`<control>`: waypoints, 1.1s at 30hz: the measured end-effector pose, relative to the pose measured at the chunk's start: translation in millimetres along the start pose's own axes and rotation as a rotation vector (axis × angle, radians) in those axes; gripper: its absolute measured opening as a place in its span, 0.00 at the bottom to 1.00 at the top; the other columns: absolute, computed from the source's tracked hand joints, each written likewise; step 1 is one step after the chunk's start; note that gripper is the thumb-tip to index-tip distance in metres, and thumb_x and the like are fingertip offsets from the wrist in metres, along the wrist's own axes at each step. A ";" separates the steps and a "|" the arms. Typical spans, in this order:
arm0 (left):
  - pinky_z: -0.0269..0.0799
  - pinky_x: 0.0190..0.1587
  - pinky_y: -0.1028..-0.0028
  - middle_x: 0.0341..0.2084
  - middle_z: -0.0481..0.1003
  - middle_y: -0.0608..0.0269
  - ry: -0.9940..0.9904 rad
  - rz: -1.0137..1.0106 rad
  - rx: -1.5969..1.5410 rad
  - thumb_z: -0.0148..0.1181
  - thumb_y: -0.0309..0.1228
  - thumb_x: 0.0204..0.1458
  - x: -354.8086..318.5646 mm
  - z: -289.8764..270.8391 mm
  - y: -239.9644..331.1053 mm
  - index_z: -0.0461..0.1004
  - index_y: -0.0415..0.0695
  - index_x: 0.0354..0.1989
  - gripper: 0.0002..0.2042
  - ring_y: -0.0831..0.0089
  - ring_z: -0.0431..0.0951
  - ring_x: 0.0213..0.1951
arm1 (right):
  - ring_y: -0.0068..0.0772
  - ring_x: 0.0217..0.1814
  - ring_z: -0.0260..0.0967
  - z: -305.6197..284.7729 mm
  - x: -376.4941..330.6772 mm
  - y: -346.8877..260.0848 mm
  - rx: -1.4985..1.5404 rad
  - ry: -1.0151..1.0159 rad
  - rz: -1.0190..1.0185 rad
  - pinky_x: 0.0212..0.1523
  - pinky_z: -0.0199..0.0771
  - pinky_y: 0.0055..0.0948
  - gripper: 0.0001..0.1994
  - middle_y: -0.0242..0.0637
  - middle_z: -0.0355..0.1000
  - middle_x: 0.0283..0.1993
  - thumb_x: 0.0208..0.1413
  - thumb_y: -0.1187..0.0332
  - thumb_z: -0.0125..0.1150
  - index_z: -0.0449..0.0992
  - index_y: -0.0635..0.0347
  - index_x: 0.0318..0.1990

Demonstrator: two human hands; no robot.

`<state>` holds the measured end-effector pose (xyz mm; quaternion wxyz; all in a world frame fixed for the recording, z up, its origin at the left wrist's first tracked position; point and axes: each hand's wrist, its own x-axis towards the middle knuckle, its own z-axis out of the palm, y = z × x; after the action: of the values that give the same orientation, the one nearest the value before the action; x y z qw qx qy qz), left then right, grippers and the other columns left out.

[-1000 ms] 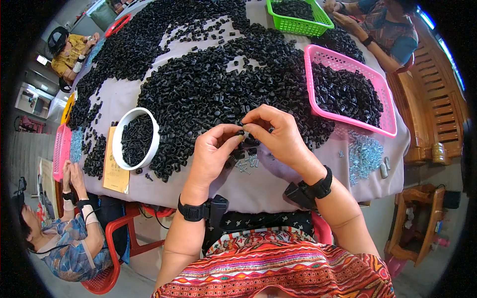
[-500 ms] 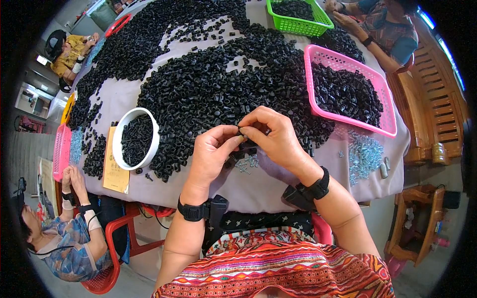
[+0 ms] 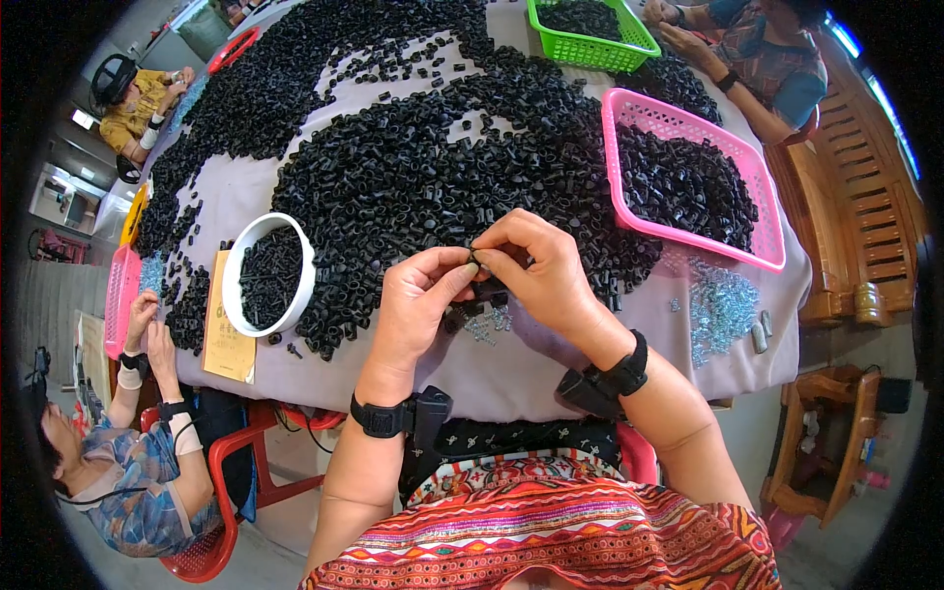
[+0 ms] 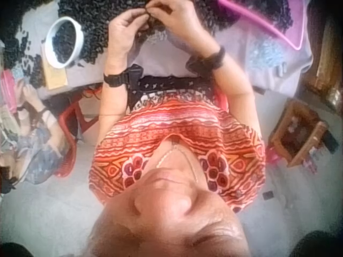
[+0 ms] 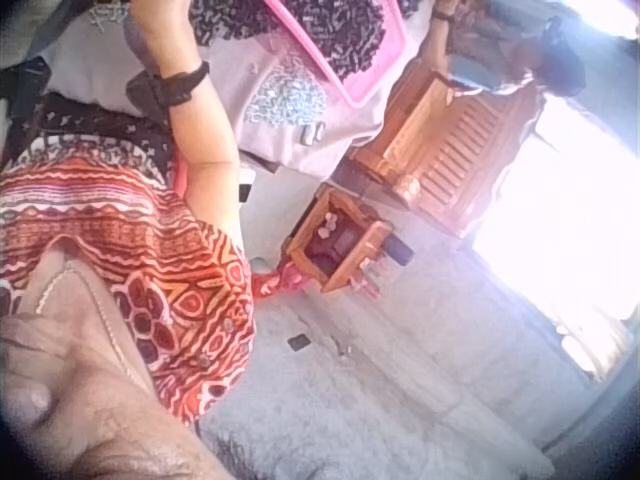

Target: Assembling small black plastic components by hand at a workstation with multiple workers.

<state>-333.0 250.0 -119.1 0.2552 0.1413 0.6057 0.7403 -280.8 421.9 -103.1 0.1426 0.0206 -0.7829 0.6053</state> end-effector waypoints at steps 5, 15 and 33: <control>0.73 0.37 0.82 0.33 0.81 0.64 0.027 -0.017 -0.023 0.61 0.25 0.59 -1.0 -0.1 1.6 0.79 0.37 0.43 0.07 0.84 0.77 0.33 | 0.24 0.34 0.76 3.1 -0.3 1.1 -0.092 0.005 -0.087 0.33 0.74 0.21 0.03 0.35 0.71 0.37 0.56 0.80 0.60 0.78 0.67 0.38; 0.74 0.39 0.81 0.32 0.80 0.66 0.033 0.003 -0.091 0.59 0.24 0.59 1.4 3.5 2.5 0.78 0.37 0.39 0.05 0.82 0.78 0.33 | 0.46 0.37 0.74 -2.4 -0.6 -8.8 -0.436 -0.100 -0.254 0.35 0.76 0.39 0.15 0.41 0.72 0.36 0.47 0.69 0.68 0.75 0.61 0.43; 0.70 0.37 0.79 0.30 0.79 0.67 -0.065 0.100 0.353 0.54 0.31 0.64 -0.6 9.5 4.9 0.78 0.34 0.40 0.12 0.84 0.73 0.32 | 0.42 0.34 0.74 -0.5 -1.3 0.0 -0.762 -0.071 -0.369 0.33 0.76 0.37 0.14 0.38 0.69 0.30 0.42 0.64 0.70 0.72 0.59 0.32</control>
<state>-328.6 256.8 -112.1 0.2086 0.2376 0.7099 0.6293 -279.4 422.2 -103.3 0.2189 0.1271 -0.9382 0.2361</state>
